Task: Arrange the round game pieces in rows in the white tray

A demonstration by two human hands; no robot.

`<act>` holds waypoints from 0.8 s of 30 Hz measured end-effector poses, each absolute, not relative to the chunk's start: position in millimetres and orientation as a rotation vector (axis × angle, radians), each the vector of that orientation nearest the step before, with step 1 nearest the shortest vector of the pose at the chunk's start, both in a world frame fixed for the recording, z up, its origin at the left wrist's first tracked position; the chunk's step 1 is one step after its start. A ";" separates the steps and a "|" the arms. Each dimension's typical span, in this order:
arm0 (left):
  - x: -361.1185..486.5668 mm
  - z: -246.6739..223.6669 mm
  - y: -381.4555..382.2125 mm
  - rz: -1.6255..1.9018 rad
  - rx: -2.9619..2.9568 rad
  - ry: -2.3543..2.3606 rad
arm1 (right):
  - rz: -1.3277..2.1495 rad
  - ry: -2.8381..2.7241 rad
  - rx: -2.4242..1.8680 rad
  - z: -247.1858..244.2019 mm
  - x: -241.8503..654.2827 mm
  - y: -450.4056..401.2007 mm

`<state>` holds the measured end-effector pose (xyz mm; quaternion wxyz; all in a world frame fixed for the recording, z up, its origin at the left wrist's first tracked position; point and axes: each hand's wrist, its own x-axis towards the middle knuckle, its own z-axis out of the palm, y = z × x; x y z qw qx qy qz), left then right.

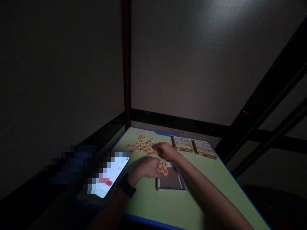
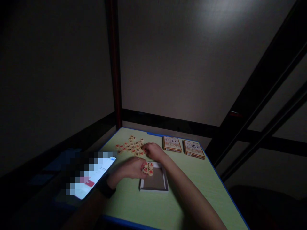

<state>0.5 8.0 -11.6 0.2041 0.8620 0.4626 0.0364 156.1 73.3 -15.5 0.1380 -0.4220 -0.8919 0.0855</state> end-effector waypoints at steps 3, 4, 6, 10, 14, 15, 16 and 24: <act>0.2 -4.3 4.8 0.108 2.405 1.291 | 0.226 -2.571 -1.241 -15.8 157.7 69.5; 0.1 -1.9 4.0 0.102 2.398 1.293 | 0.218 -2.564 -1.247 -15.3 159.6 68.3; 0.3 1.5 3.2 0.082 2.385 1.298 | 0.202 -2.510 -1.247 -13.5 166.0 65.7; 0.8 1.8 3.4 0.071 2.368 1.290 | 0.280 -2.288 -1.167 -7.4 188.7 52.7; 0.1 -2.4 4.2 0.134 2.358 1.273 | 0.521 -2.236 -1.102 -0.6 211.4 19.2; -0.2 -3.2 4.3 0.149 2.360 1.269 | 0.567 -2.239 -1.113 0.4 214.6 9.1; -0.5 -4.0 4.5 0.156 2.362 1.260 | 0.595 -2.246 -1.129 0.9 216.3 -0.7; -2.3 -10.7 6.2 0.164 2.308 1.264 | 0.402 -2.427 -1.311 -6.1 201.0 -36.6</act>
